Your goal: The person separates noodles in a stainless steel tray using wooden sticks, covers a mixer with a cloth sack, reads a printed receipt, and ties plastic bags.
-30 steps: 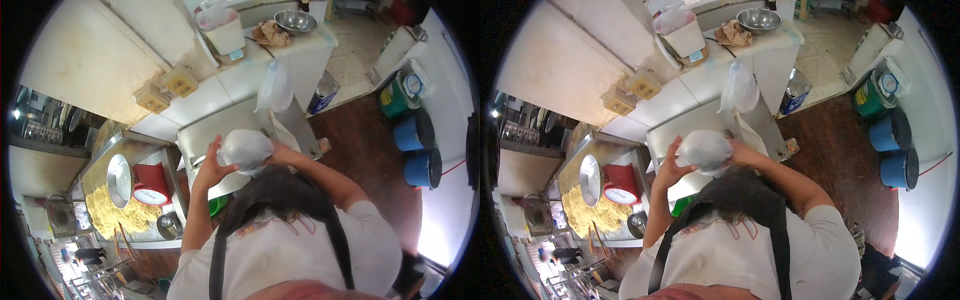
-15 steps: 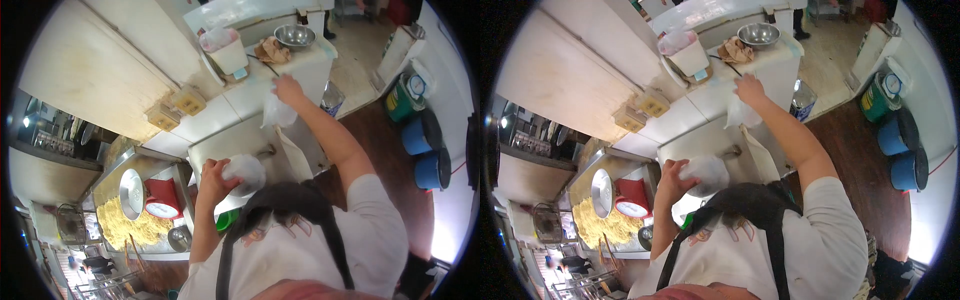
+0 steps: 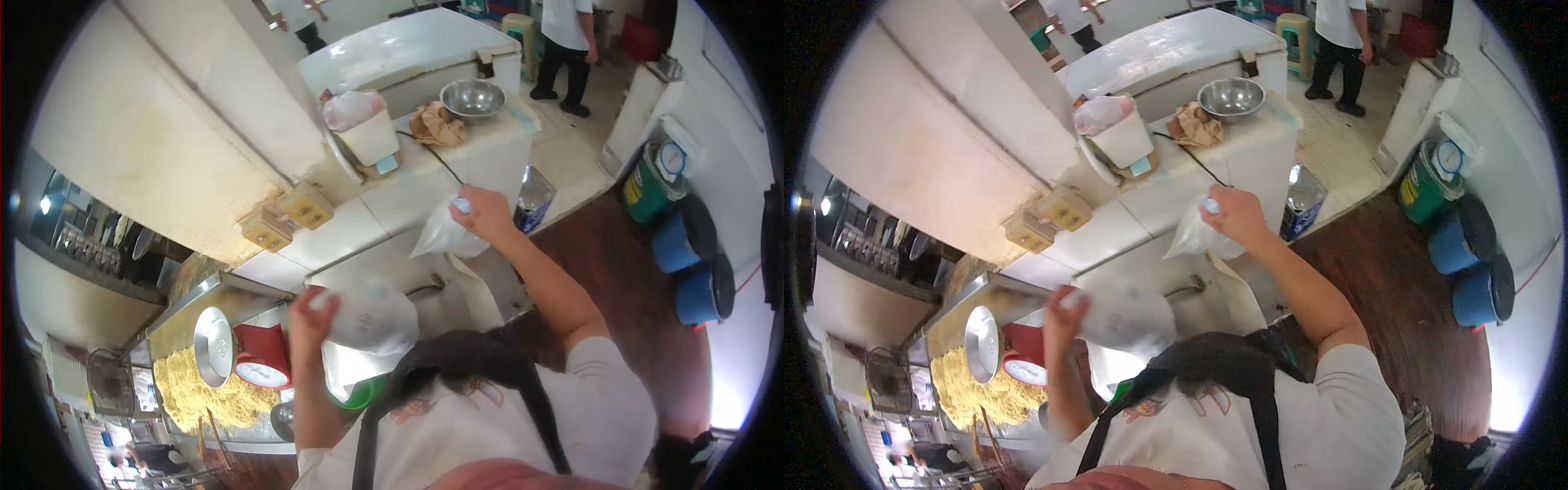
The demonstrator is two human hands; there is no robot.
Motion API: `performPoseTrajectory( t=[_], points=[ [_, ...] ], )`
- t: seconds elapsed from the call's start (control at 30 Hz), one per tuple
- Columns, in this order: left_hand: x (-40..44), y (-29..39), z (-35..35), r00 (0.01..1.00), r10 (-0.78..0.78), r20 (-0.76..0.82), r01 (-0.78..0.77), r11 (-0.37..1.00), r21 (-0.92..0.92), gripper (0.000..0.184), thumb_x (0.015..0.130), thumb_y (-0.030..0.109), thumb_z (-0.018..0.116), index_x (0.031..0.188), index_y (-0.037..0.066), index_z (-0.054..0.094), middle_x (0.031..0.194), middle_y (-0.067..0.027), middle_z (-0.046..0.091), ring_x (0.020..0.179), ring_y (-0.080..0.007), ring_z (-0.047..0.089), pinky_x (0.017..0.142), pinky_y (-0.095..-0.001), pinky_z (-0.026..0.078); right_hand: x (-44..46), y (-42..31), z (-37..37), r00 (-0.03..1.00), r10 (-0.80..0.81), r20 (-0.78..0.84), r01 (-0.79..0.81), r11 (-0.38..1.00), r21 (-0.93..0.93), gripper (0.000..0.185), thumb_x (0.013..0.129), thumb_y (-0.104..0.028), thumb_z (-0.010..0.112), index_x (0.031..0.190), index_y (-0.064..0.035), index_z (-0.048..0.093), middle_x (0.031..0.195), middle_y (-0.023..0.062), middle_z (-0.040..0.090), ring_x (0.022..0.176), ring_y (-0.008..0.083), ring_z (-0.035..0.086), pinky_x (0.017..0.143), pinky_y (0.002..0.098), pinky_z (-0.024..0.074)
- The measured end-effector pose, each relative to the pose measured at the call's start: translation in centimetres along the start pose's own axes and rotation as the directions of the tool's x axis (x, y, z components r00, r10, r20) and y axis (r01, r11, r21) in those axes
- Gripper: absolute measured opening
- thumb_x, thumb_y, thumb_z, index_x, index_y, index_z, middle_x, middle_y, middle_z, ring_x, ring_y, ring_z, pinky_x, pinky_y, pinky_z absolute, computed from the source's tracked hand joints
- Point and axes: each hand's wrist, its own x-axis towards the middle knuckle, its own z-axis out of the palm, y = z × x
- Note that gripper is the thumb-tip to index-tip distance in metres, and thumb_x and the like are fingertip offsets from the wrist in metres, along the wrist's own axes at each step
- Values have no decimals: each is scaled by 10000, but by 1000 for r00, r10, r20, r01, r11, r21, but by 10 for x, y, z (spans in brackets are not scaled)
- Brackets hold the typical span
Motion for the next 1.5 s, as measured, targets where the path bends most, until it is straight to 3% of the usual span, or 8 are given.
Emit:
performPoseTrajectory(
  t=[0.2,0.37,0.5,0.63,0.7,0.83,0.97,1.5],
  points=[
    [53,47,-46,969,172,-178,-151,981,123,241,869,178,740,975,-28,670,834,-131,691,792,-154,604,774,-331,507,-14,-84,-54,977,-206,-60,210,974,81,253,820,-326,736,832,-106,613,735,93,653,693,327,657,602,449,520],
    [113,-24,24,993,108,-44,-92,959,268,463,822,385,769,1089,10,711,993,-277,708,970,-460,676,831,-460,544,-51,-110,-5,959,-257,124,235,957,169,289,829,-357,756,876,-94,646,813,100,685,748,334,671,631,437,532],
    [114,-26,53,971,212,-112,-164,927,338,644,808,512,798,1174,-6,689,1013,-276,710,955,-462,674,842,-490,539,-84,-110,40,936,-226,270,154,952,264,361,836,-415,768,902,-80,651,845,124,698,762,350,679,654,450,537],
    [53,42,35,864,335,-375,-233,928,291,453,810,275,853,1091,-14,647,824,-105,609,725,-288,569,707,-397,500,-87,-115,42,967,-107,231,50,970,238,414,865,-476,732,957,-83,636,765,153,689,715,373,678,635,483,529],
    [14,44,40,931,288,-223,-284,957,52,297,792,116,851,971,11,640,782,-84,574,690,-183,549,620,-307,465,-83,-114,42,970,20,243,-68,979,192,449,861,-496,734,964,-70,637,710,164,676,693,386,677,620,483,532],
    [-42,34,80,891,448,80,-436,891,-129,332,707,134,914,902,53,658,849,-92,618,740,-235,614,639,-340,510,-72,-108,58,987,7,163,-24,995,100,463,805,-491,801,906,-64,653,648,132,659,635,358,668,580,451,531],
    [-46,15,122,894,446,-34,-447,893,-46,303,722,102,886,912,52,656,910,-110,622,784,-293,626,675,-378,514,-62,-117,64,964,32,264,-51,996,68,490,808,-508,790,892,-53,628,650,133,651,639,365,664,580,460,524],
    [-49,38,94,925,-137,355,328,760,-561,142,880,72,775,898,50,636,827,6,646,743,-79,587,692,-240,483,-65,-128,57,953,-89,288,37,983,182,450,845,-454,753,985,-54,602,735,185,683,707,419,682,605,517,525]
  ],
)
